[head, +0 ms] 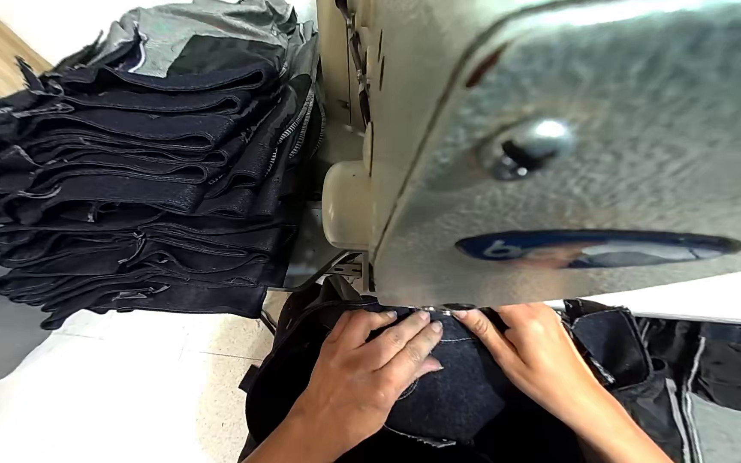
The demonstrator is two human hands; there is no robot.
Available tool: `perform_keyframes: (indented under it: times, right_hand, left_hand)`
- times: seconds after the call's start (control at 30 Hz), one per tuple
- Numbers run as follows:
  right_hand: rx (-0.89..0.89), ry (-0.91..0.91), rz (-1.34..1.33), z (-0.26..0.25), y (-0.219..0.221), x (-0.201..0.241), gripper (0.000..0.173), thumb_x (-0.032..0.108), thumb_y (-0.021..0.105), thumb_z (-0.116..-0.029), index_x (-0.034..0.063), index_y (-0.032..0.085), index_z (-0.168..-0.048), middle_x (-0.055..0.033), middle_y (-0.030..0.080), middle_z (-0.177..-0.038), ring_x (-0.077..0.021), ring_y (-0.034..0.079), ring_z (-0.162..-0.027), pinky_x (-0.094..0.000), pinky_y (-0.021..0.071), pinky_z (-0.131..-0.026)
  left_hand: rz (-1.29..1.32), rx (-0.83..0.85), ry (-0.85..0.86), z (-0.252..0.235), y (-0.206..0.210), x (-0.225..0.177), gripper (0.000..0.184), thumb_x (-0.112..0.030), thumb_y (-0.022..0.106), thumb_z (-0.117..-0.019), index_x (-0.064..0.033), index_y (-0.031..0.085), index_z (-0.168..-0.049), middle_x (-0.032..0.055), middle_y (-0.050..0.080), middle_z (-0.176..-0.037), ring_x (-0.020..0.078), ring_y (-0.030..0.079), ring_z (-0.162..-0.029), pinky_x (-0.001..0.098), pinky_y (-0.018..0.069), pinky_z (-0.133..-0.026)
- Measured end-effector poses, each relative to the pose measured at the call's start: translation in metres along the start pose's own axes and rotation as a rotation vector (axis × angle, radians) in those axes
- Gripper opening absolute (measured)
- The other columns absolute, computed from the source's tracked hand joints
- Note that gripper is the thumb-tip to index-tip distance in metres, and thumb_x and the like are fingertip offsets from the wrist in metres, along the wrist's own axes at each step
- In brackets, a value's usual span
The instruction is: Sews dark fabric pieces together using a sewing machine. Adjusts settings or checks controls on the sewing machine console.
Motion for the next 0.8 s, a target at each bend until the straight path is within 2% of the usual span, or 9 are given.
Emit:
perform_keyframes:
  times: [0.23, 0.3, 0.43, 0.57, 0.8]
  right_hand:
    - [0.002, -0.023, 0.021, 0.003, -0.001, 0.002, 0.043, 0.052, 0.045, -0.1052, 0.0164, 0.065, -0.090, 0.0023, 0.061, -0.082, -0.0131, 0.060, -0.083, -0.0370, 0.0448, -0.076]
    - [-0.005, -0.043, 0.010, 0.003, -0.001, 0.002, 0.044, 0.051, 0.046, -0.1055, 0.0151, 0.067, -0.094, 0.0005, 0.064, -0.084, -0.0138, 0.061, -0.084, -0.0373, 0.0453, -0.078]
    - [0.003, -0.061, -0.022, 0.001, -0.004, 0.003, 0.042, 0.049, 0.047, -0.1055, 0.0144, 0.071, -0.100, -0.0008, 0.070, -0.094, -0.0119, 0.066, -0.095, -0.0376, 0.0487, -0.084]
    - [0.008, -0.056, 0.003, -0.002, -0.008, 0.003, 0.042, 0.049, 0.047, -0.1047, 0.0147, 0.070, -0.093, 0.0014, 0.066, -0.086, -0.0118, 0.063, -0.086, -0.0355, 0.0464, -0.079]
    - [-0.024, -0.056, 0.096, -0.005, -0.007, 0.009, 0.043, 0.049, 0.046, -0.1030, 0.0158, 0.071, -0.089, 0.0026, 0.062, -0.079, -0.0151, 0.062, -0.079, -0.0369, 0.0469, -0.074]
  left_hand:
    - [0.037, 0.000, 0.020, 0.003, 0.000, 0.004, 0.028, -0.037, 0.057, -0.1045, -0.0236, 0.074, -0.123, -0.0081, 0.072, -0.127, 0.0110, 0.063, -0.113, 0.0257, 0.0451, -0.095]
    - [0.039, -0.031, 0.024, 0.006, 0.001, 0.003, 0.027, -0.035, 0.059, -0.1040, -0.0221, 0.075, -0.122, -0.0070, 0.073, -0.126, 0.0124, 0.063, -0.114, 0.0266, 0.0456, -0.096]
    - [0.103, -0.039, 0.024, 0.007, -0.004, 0.007, 0.024, -0.033, 0.062, -0.1027, -0.0194, 0.076, -0.118, -0.0044, 0.074, -0.122, 0.0124, 0.064, -0.115, 0.0260, 0.0466, -0.098]
    - [0.247, -0.014, 0.026, 0.008, -0.018, 0.017, 0.021, -0.026, 0.063, -0.1025, -0.0120, 0.075, -0.112, 0.0018, 0.075, -0.115, 0.0133, 0.066, -0.115, 0.0264, 0.0498, -0.102]
    - [0.159, -0.072, -0.105, 0.012, -0.050, 0.039, 0.024, -0.028, 0.058, -0.1048, -0.0127, 0.077, -0.102, -0.0010, 0.077, -0.104, 0.0083, 0.067, -0.110, 0.0228, 0.0514, -0.098]
Point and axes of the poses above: each hand's wrist, its own z-axis away from the middle knuckle, its own y-axis out of the palm, x = y × z, the point moved 1 cm from there along -z, towards the middle knuckle
